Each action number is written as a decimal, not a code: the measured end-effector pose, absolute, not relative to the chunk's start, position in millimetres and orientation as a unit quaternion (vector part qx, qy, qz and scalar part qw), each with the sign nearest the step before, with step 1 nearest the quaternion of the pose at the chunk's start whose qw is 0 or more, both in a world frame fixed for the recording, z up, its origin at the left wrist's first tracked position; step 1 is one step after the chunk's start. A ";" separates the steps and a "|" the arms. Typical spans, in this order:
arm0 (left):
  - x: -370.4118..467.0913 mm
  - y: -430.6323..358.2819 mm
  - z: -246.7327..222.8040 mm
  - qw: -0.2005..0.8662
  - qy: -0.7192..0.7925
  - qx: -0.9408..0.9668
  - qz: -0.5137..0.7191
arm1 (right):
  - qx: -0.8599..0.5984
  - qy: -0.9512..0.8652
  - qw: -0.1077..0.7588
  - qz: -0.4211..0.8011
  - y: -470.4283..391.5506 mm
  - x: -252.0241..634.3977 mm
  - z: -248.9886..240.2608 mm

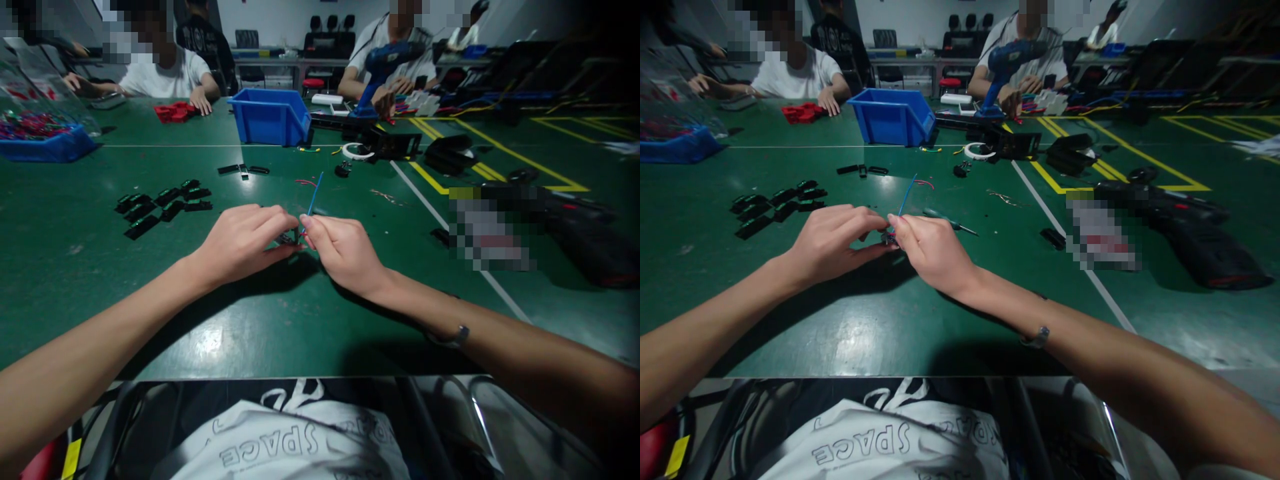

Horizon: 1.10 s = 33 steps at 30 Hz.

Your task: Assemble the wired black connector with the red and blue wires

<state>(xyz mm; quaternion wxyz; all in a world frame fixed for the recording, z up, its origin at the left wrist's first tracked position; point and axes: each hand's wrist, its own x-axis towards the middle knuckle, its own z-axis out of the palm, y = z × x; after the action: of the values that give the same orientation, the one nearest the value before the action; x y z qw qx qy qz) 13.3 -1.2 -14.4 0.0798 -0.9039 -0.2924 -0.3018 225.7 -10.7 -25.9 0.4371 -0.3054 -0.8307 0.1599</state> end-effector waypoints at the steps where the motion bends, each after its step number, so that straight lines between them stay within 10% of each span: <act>1: 12.7 -0.3 -14.3 0.086 -0.285 -0.906 -0.300 | -0.306 -0.830 0.437 0.162 -11.4 225.6 -25.1; 8: 16.8 -4.9 -20.4 0.007 -0.270 -0.909 -0.319 | -0.283 -0.855 0.415 0.129 -11.2 226.0 -27.6; 19: 51.6 -35.5 -17.8 -0.523 -0.369 -0.647 -0.414 | -0.240 -0.889 0.389 0.020 1.2 233.2 -29.8; 33: 54.4 -32.3 -12.6 -0.746 -0.381 -0.399 -0.372 | -0.230 -0.891 0.389 -0.046 3.2 231.7 -34.1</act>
<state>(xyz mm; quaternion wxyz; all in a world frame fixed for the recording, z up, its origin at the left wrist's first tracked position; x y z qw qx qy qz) 54.4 -32.3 -12.6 -0.7465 -0.3990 -0.3808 -0.3722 231.7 3.2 -34.1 0.3892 -0.2305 -0.8907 -0.0455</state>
